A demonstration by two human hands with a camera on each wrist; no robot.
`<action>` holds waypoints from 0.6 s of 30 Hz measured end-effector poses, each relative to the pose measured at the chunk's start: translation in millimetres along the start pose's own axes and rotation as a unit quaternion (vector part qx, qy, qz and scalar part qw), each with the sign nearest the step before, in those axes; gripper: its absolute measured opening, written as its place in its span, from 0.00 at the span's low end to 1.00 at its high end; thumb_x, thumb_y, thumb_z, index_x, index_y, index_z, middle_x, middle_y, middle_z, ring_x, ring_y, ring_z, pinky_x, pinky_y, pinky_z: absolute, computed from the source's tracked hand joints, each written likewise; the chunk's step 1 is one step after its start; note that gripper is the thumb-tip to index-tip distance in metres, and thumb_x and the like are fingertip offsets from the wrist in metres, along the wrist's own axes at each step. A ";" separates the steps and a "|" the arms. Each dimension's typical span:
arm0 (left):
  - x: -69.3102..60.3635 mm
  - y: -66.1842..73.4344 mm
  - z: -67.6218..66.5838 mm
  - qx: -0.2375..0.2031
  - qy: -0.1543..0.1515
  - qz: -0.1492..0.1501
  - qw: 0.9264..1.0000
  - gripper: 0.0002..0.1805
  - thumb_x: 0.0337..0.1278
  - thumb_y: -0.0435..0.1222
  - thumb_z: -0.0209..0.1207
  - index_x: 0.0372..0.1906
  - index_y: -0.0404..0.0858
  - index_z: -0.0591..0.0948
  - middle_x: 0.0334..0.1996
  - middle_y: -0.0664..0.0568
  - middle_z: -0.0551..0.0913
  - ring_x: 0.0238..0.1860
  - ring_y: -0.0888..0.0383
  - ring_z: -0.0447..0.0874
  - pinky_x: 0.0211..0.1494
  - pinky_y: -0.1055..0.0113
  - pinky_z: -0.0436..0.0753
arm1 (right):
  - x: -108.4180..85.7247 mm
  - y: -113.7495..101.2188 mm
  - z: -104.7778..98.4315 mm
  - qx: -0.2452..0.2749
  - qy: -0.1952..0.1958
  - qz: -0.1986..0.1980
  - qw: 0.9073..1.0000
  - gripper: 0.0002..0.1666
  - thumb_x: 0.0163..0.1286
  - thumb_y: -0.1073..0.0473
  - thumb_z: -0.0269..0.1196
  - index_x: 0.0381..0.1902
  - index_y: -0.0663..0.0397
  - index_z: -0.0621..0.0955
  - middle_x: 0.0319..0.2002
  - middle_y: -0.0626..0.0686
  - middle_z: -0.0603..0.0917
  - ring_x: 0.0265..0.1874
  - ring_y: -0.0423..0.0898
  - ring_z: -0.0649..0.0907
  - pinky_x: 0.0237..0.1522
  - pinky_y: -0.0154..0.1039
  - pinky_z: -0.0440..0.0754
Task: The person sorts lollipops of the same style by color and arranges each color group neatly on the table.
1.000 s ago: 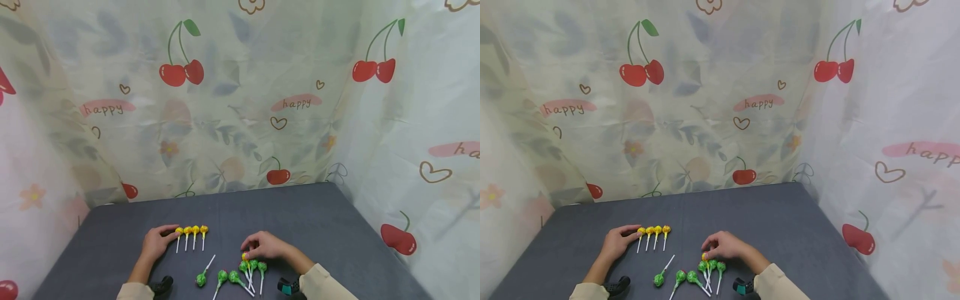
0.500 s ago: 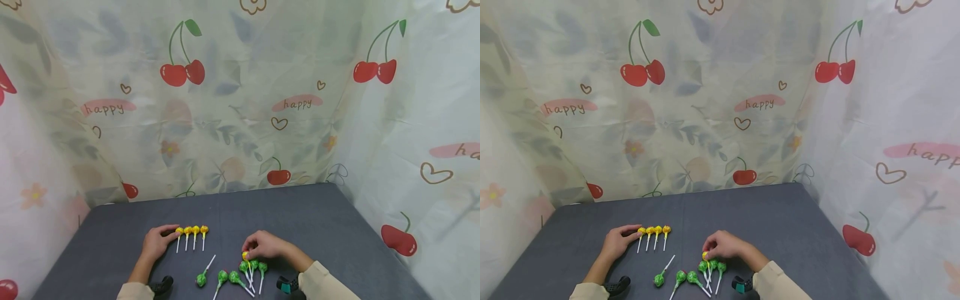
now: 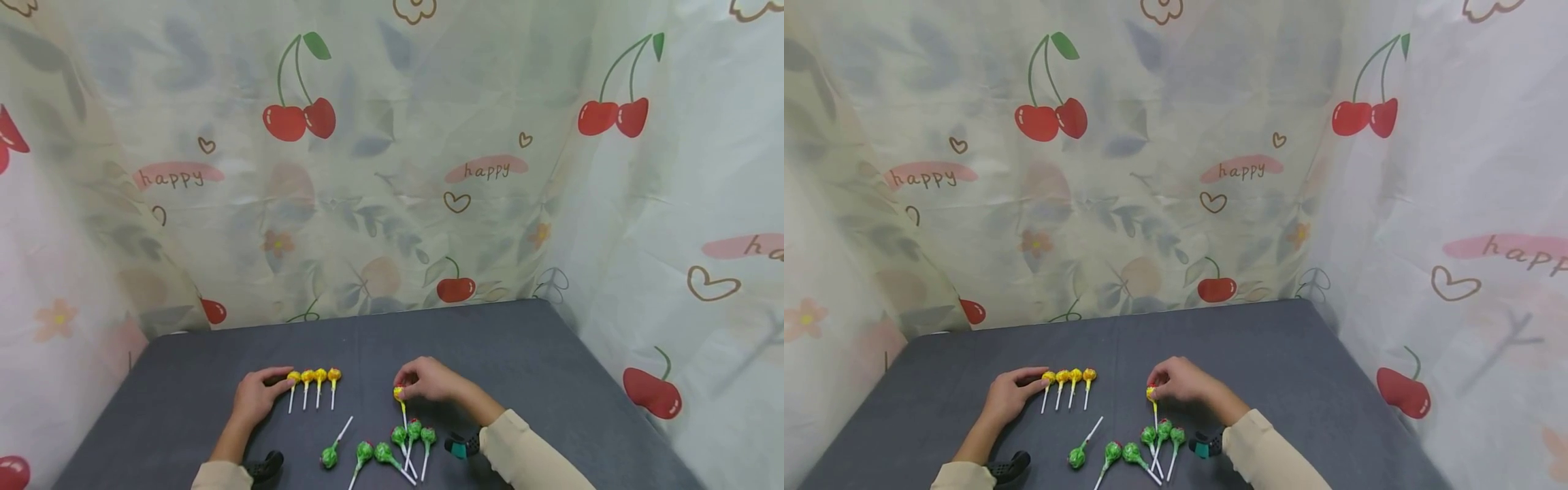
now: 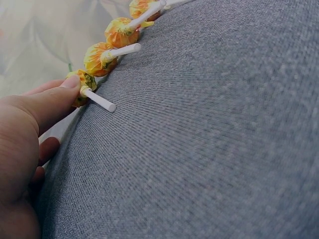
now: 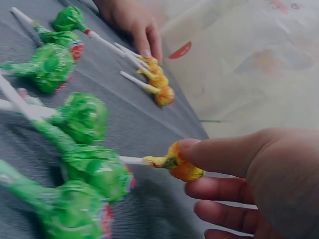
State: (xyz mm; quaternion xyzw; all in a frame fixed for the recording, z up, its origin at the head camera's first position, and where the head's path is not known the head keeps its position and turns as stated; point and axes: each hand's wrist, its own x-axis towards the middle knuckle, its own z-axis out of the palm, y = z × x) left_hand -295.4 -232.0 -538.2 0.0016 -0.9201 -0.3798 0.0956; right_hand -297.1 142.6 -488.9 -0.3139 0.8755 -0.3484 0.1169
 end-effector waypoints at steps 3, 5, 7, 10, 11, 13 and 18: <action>0.3 -0.1 -0.1 -0.001 -0.001 -0.001 1.000 0.17 0.55 0.43 0.68 0.49 0.43 0.87 0.49 0.44 0.85 0.54 0.40 0.78 0.58 0.42 0.72 | 5.1 -1.6 -5.8 -0.021 0.018 0.009 1.000 0.04 0.62 0.61 0.70 0.36 0.52 0.86 0.25 0.40 0.80 0.25 0.37 0.77 0.30 0.34 0.77; 1.1 -1.0 0.0 0.000 -0.002 -0.002 1.000 0.17 0.55 0.44 0.68 0.49 0.43 0.87 0.49 0.43 0.84 0.54 0.40 0.78 0.58 0.42 0.72 | 9.8 -1.3 -9.1 -0.042 0.033 0.012 0.998 0.05 0.63 0.60 0.69 0.37 0.51 0.86 0.26 0.40 0.80 0.26 0.37 0.77 0.30 0.35 0.77; 1.3 -1.6 -0.1 0.001 -0.003 -0.003 1.000 0.17 0.55 0.44 0.68 0.50 0.43 0.87 0.50 0.43 0.84 0.55 0.40 0.78 0.58 0.42 0.72 | 14.4 -2.0 -11.5 -0.057 0.051 0.013 0.997 0.05 0.63 0.59 0.69 0.38 0.50 0.86 0.26 0.40 0.80 0.27 0.38 0.77 0.31 0.35 0.77; 2.0 -2.6 0.1 0.001 -0.002 -0.002 1.000 0.18 0.55 0.44 0.68 0.50 0.43 0.87 0.50 0.43 0.84 0.55 0.40 0.78 0.58 0.42 0.71 | 20.6 -4.5 -13.1 -0.067 0.085 0.014 0.994 0.08 0.62 0.59 0.70 0.39 0.51 0.85 0.27 0.41 0.79 0.28 0.39 0.77 0.31 0.35 0.77; 1.8 -2.5 0.1 0.002 -0.002 -0.003 1.000 0.17 0.55 0.44 0.68 0.50 0.43 0.87 0.50 0.43 0.84 0.55 0.40 0.78 0.58 0.42 0.71 | 22.7 -5.9 -13.2 -0.065 0.094 0.016 0.993 0.08 0.62 0.59 0.70 0.40 0.51 0.85 0.28 0.41 0.79 0.28 0.39 0.76 0.31 0.35 0.77; 1.5 -2.2 0.1 0.002 -0.002 -0.004 1.000 0.17 0.55 0.44 0.69 0.49 0.43 0.87 0.50 0.43 0.84 0.55 0.40 0.78 0.58 0.42 0.71 | 26.7 -8.7 -12.7 -0.060 0.111 0.017 0.992 0.09 0.62 0.59 0.70 0.41 0.52 0.85 0.29 0.42 0.80 0.29 0.39 0.77 0.30 0.35 0.77; 2.1 -1.1 0.0 0.005 -0.007 -0.013 1.000 0.18 0.55 0.45 0.68 0.50 0.43 0.87 0.50 0.43 0.84 0.55 0.40 0.77 0.58 0.42 0.71 | 38.7 -11.0 -7.3 -0.044 0.146 0.017 0.988 0.10 0.63 0.60 0.69 0.42 0.52 0.85 0.30 0.43 0.80 0.30 0.39 0.77 0.30 0.34 0.78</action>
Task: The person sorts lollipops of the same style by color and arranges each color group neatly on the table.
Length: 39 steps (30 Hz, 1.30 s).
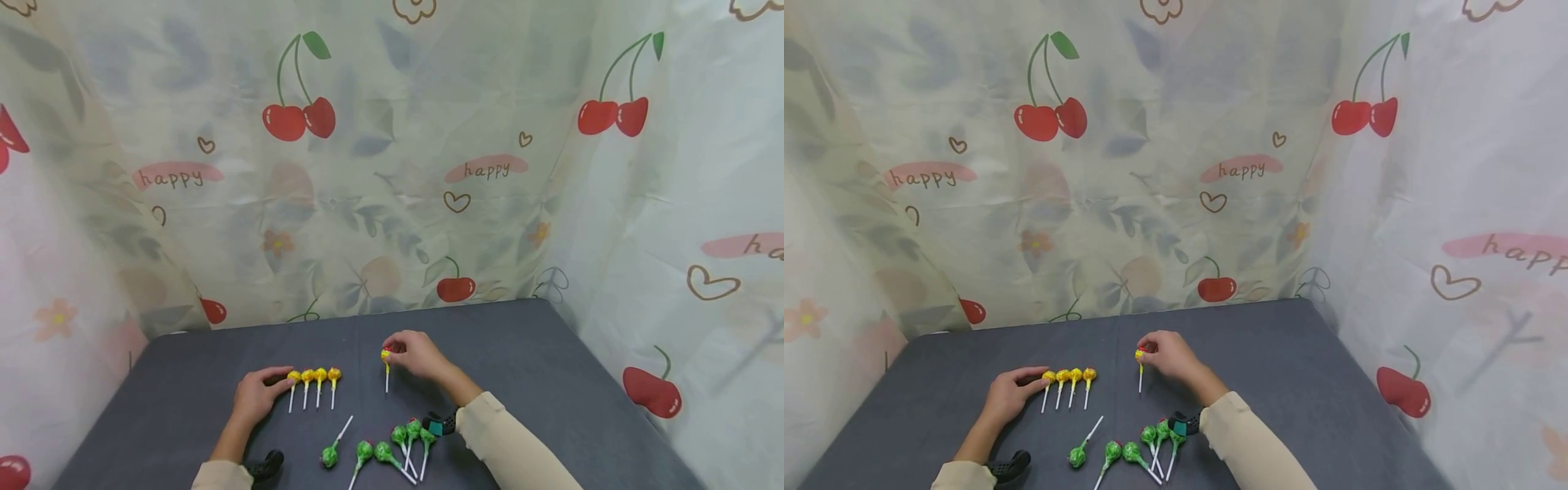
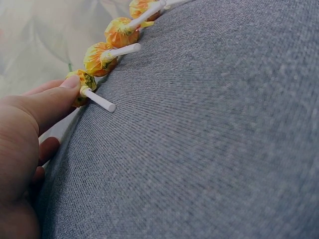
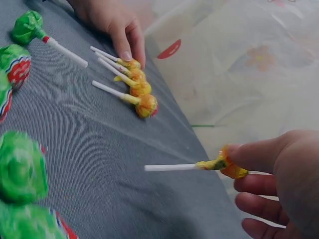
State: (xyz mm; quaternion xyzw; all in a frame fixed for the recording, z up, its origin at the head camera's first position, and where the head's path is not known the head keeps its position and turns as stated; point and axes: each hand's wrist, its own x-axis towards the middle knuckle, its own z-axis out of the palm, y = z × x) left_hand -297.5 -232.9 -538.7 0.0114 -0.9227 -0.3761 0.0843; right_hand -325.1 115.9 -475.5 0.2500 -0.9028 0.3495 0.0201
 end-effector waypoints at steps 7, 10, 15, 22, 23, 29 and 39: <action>1.7 1.4 0.0 -0.001 -0.007 -0.008 1.000 0.20 0.54 0.48 0.68 0.50 0.44 0.87 0.51 0.43 0.84 0.55 0.40 0.77 0.58 0.42 0.71 | 12.5 -2.4 18.7 0.028 0.010 0.008 1.000 0.10 0.61 0.60 0.70 0.41 0.53 0.86 0.29 0.43 0.81 0.28 0.39 0.78 0.29 0.34 0.77; 1.1 1.8 0.1 -0.002 -0.006 -0.005 1.000 0.19 0.55 0.47 0.68 0.50 0.43 0.87 0.50 0.43 0.84 0.55 0.40 0.77 0.58 0.42 0.71 | 17.1 -2.5 29.0 0.027 0.001 0.019 0.999 0.10 0.59 0.59 0.71 0.40 0.52 0.86 0.28 0.42 0.81 0.27 0.38 0.77 0.30 0.33 0.76; -0.4 1.9 0.3 -0.002 -0.002 -0.002 1.000 0.18 0.56 0.45 0.68 0.50 0.43 0.87 0.51 0.43 0.84 0.55 0.40 0.77 0.58 0.42 0.71 | 23.4 -5.4 45.3 0.032 -0.013 0.035 0.999 0.10 0.58 0.58 0.73 0.38 0.51 0.86 0.27 0.41 0.80 0.26 0.38 0.76 0.29 0.33 0.75; -1.9 3.2 -0.1 -0.004 -0.003 -0.002 1.000 0.18 0.56 0.45 0.68 0.50 0.43 0.87 0.51 0.43 0.84 0.55 0.40 0.77 0.58 0.41 0.71 | 27.2 -9.7 61.9 0.052 -0.016 0.051 0.997 0.09 0.57 0.57 0.74 0.35 0.51 0.86 0.24 0.41 0.80 0.21 0.37 0.76 0.25 0.32 0.76; -1.8 3.1 -0.2 -0.005 -0.003 -0.002 1.000 0.18 0.56 0.45 0.68 0.50 0.43 0.87 0.51 0.43 0.84 0.55 0.40 0.77 0.58 0.41 0.71 | 27.4 -9.9 63.9 0.053 -0.013 0.052 0.997 0.09 0.57 0.57 0.74 0.34 0.51 0.86 0.24 0.41 0.80 0.21 0.37 0.76 0.24 0.32 0.75; -1.1 2.2 -1.0 -0.007 -0.004 -0.002 1.000 0.19 0.56 0.46 0.68 0.50 0.43 0.87 0.51 0.43 0.84 0.55 0.40 0.77 0.58 0.42 0.71 | 28.4 -12.6 74.3 0.059 0.012 0.064 0.996 0.08 0.56 0.56 0.74 0.32 0.50 0.87 0.22 0.40 0.79 0.21 0.36 0.75 0.25 0.31 0.73; -0.5 1.3 -0.5 -0.012 -0.008 -0.007 1.000 0.19 0.56 0.47 0.68 0.51 0.43 0.87 0.51 0.43 0.84 0.56 0.40 0.77 0.59 0.41 0.70 | 27.3 -15.1 83.6 0.057 0.035 0.075 0.995 0.07 0.58 0.55 0.73 0.33 0.48 0.87 0.24 0.39 0.80 0.24 0.36 0.76 0.28 0.32 0.74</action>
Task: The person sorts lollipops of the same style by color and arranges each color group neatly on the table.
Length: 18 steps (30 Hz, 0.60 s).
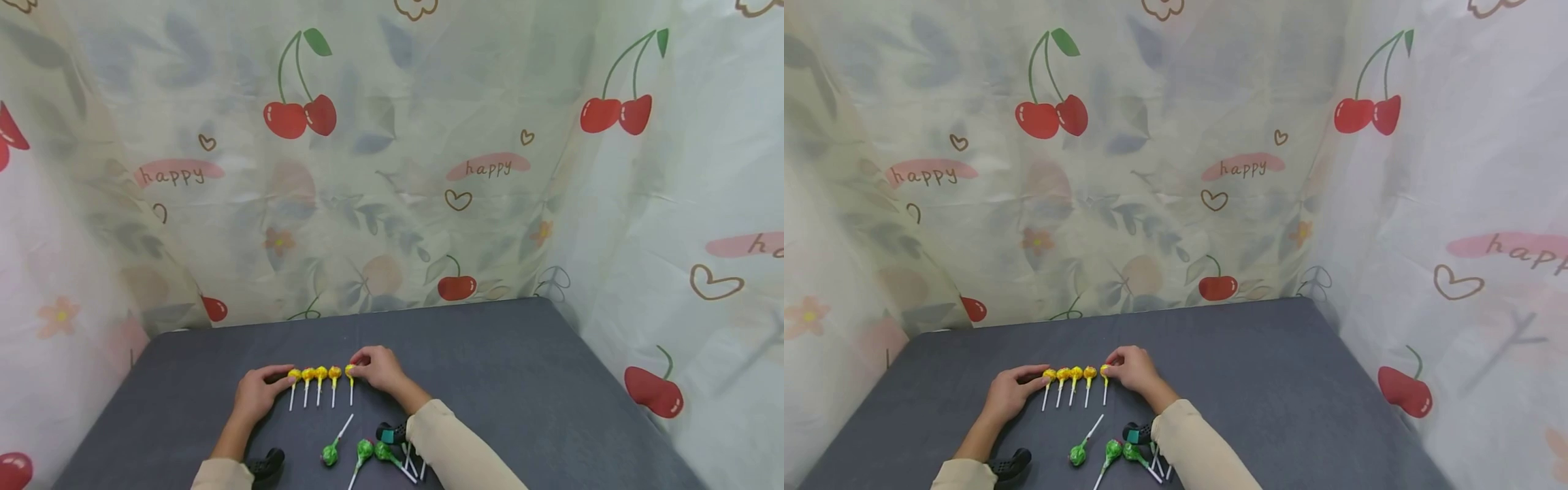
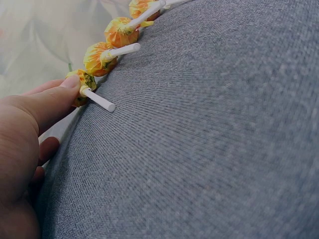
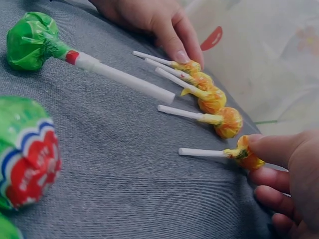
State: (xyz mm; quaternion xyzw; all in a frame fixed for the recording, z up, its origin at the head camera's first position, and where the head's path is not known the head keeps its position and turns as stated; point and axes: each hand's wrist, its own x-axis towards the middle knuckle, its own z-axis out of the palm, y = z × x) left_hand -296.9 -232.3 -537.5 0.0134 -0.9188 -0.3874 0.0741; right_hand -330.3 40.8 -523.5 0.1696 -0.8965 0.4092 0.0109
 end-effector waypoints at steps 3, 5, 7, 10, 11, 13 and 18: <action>-1.5 -1.9 0.3 -0.002 0.003 0.001 1.000 0.19 0.56 0.46 0.68 0.50 0.43 0.87 0.51 0.43 0.84 0.55 0.40 0.77 0.59 0.42 0.71 | -1.7 -0.1 2.7 -0.003 0.000 0.006 1.000 0.07 0.59 0.54 0.72 0.34 0.48 0.87 0.24 0.39 0.79 0.24 0.37 0.75 0.28 0.33 0.73; -0.7 -1.7 0.7 0.000 0.005 0.005 1.000 0.18 0.56 0.45 0.68 0.50 0.43 0.87 0.50 0.43 0.84 0.55 0.40 0.77 0.58 0.42 0.71 | -2.3 0.0 2.3 -0.003 0.002 0.007 1.000 0.07 0.59 0.53 0.72 0.34 0.48 0.87 0.24 0.39 0.79 0.24 0.37 0.75 0.28 0.33 0.73; -0.7 -0.9 0.5 0.001 0.008 0.007 1.000 0.18 0.55 0.45 0.68 0.50 0.43 0.87 0.50 0.43 0.84 0.55 0.40 0.77 0.58 0.42 0.71 | -2.9 -0.3 1.8 0.000 0.002 0.007 1.000 0.08 0.59 0.53 0.72 0.35 0.48 0.88 0.24 0.40 0.78 0.23 0.37 0.74 0.28 0.33 0.72; -1.2 -0.6 0.3 0.001 0.010 0.011 1.000 0.18 0.55 0.44 0.68 0.50 0.43 0.87 0.50 0.43 0.84 0.55 0.40 0.77 0.58 0.42 0.71 | -3.3 -0.1 1.9 0.009 -0.004 0.010 1.000 0.09 0.58 0.54 0.73 0.36 0.48 0.88 0.23 0.40 0.78 0.22 0.38 0.74 0.26 0.33 0.72; -1.7 -0.6 0.3 0.000 0.010 0.012 1.000 0.18 0.55 0.44 0.68 0.50 0.43 0.87 0.50 0.43 0.84 0.55 0.40 0.77 0.58 0.42 0.72 | -3.4 -0.1 2.2 0.012 -0.009 0.015 1.000 0.09 0.58 0.54 0.73 0.36 0.48 0.88 0.23 0.40 0.78 0.21 0.38 0.74 0.25 0.33 0.72; -2.4 -0.7 0.1 -0.002 0.009 0.012 1.000 0.18 0.56 0.44 0.68 0.50 0.43 0.87 0.50 0.43 0.84 0.55 0.40 0.77 0.58 0.42 0.72 | -3.6 0.2 2.3 0.018 -0.016 0.018 1.000 0.10 0.57 0.55 0.74 0.37 0.48 0.88 0.22 0.41 0.78 0.20 0.38 0.74 0.24 0.33 0.71; -2.7 -0.9 0.5 -0.005 0.006 0.013 1.000 0.18 0.56 0.45 0.68 0.50 0.42 0.87 0.50 0.43 0.84 0.55 0.40 0.77 0.58 0.42 0.71 | -4.2 1.6 1.0 0.025 -0.026 0.010 0.999 0.13 0.57 0.56 0.74 0.40 0.50 0.87 0.22 0.41 0.78 0.20 0.38 0.74 0.24 0.32 0.71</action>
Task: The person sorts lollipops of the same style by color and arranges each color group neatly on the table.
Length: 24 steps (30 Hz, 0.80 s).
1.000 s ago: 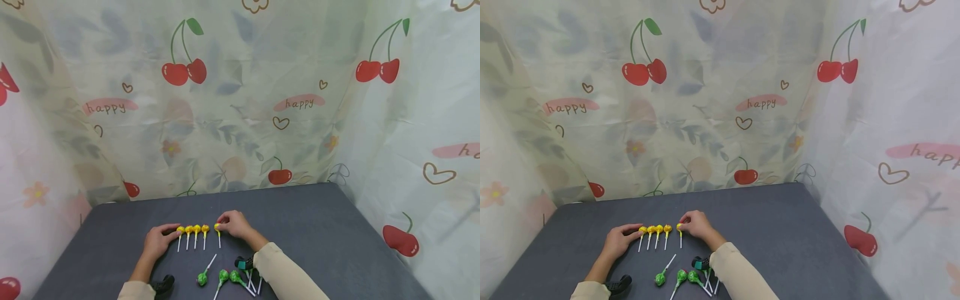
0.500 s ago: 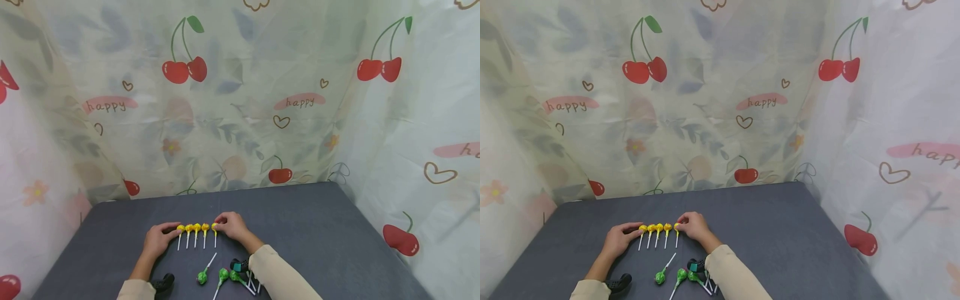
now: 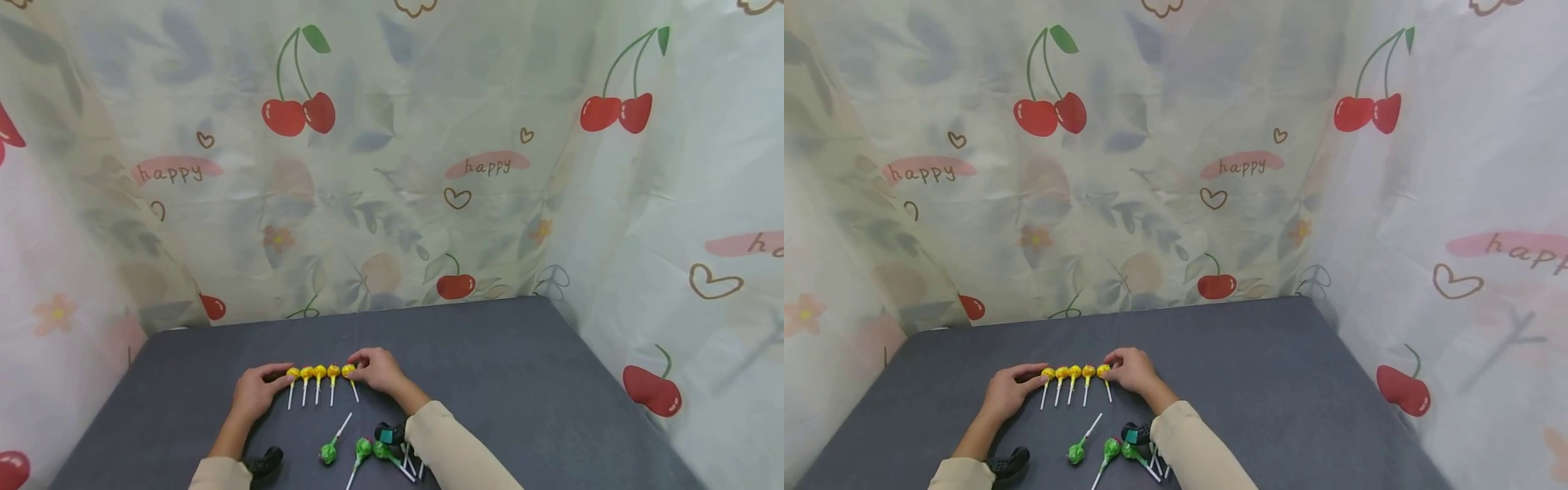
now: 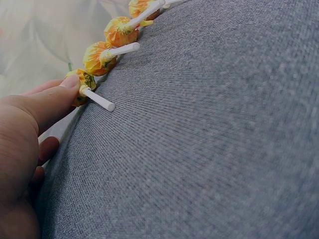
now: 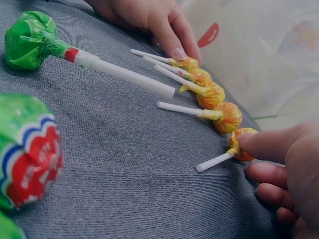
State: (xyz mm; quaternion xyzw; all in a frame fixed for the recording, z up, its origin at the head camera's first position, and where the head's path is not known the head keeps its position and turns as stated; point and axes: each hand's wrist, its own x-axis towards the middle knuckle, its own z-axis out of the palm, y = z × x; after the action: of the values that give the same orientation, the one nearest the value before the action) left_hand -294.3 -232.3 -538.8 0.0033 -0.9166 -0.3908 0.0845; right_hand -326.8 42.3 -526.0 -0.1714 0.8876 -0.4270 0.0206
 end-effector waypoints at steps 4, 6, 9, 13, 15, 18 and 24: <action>0.2 0.1 -0.1 -0.001 -0.001 -0.002 1.000 0.19 0.56 0.45 0.68 0.50 0.42 0.87 0.51 0.43 0.84 0.55 0.40 0.77 0.58 0.42 0.71 | 0.4 0.4 0.2 -0.007 -0.004 -0.005 1.000 0.13 0.57 0.55 0.74 0.41 0.49 0.88 0.22 0.41 0.78 0.20 0.37 0.74 0.24 0.32 0.71; 0.2 0.1 0.0 -0.002 -0.001 -0.003 1.000 0.19 0.56 0.45 0.68 0.50 0.42 0.87 0.51 0.43 0.84 0.56 0.40 0.77 0.58 0.42 0.71 | -0.1 -0.3 0.8 -0.012 -0.001 -0.001 1.000 0.12 0.57 0.55 0.73 0.41 0.48 0.88 0.22 0.40 0.78 0.20 0.37 0.73 0.24 0.31 0.70; 0.2 0.1 0.1 -0.004 -0.002 -0.003 1.000 0.19 0.56 0.45 0.68 0.50 0.42 0.87 0.51 0.43 0.84 0.56 0.40 0.77 0.58 0.42 0.71 | -1.1 -1.9 2.0 -0.010 0.010 0.001 1.000 0.11 0.57 0.55 0.74 0.39 0.48 0.88 0.21 0.41 0.77 0.19 0.38 0.73 0.23 0.32 0.70; 0.4 0.2 0.0 -0.005 -0.002 -0.003 1.000 0.19 0.56 0.46 0.68 0.50 0.43 0.87 0.51 0.43 0.84 0.56 0.40 0.77 0.58 0.42 0.72 | -2.4 -4.1 3.7 -0.006 0.021 0.007 1.000 0.11 0.57 0.56 0.74 0.38 0.48 0.87 0.20 0.42 0.76 0.18 0.39 0.72 0.21 0.32 0.69; 0.4 0.3 -0.1 -0.005 -0.003 -0.004 1.000 0.19 0.55 0.46 0.68 0.50 0.43 0.87 0.51 0.43 0.84 0.56 0.40 0.77 0.58 0.42 0.72 | -2.4 -4.6 4.5 -0.007 0.023 0.015 1.000 0.11 0.57 0.55 0.74 0.38 0.47 0.87 0.20 0.42 0.76 0.17 0.39 0.72 0.21 0.32 0.69; 0.7 0.2 -0.2 -0.006 -0.002 -0.005 1.000 0.18 0.55 0.46 0.68 0.50 0.43 0.87 0.51 0.43 0.84 0.56 0.40 0.77 0.58 0.42 0.72 | -2.1 -4.5 5.5 -0.007 0.027 0.014 1.000 0.11 0.57 0.55 0.74 0.38 0.48 0.87 0.19 0.43 0.76 0.17 0.40 0.72 0.21 0.33 0.69; 0.7 0.3 -0.3 -0.006 -0.002 -0.006 1.000 0.18 0.55 0.46 0.68 0.50 0.43 0.87 0.50 0.43 0.84 0.56 0.40 0.77 0.58 0.42 0.71 | -1.4 -3.4 6.9 -0.012 0.030 0.019 0.999 0.11 0.56 0.54 0.74 0.38 0.47 0.86 0.19 0.42 0.75 0.17 0.39 0.72 0.21 0.32 0.68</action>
State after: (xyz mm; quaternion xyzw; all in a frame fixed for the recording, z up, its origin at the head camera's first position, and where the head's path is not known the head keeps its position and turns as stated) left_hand -294.9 -232.3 -538.3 0.0074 -0.9145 -0.3964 0.0808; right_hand -323.2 35.6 -527.9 -0.1420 0.8960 -0.4208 0.0005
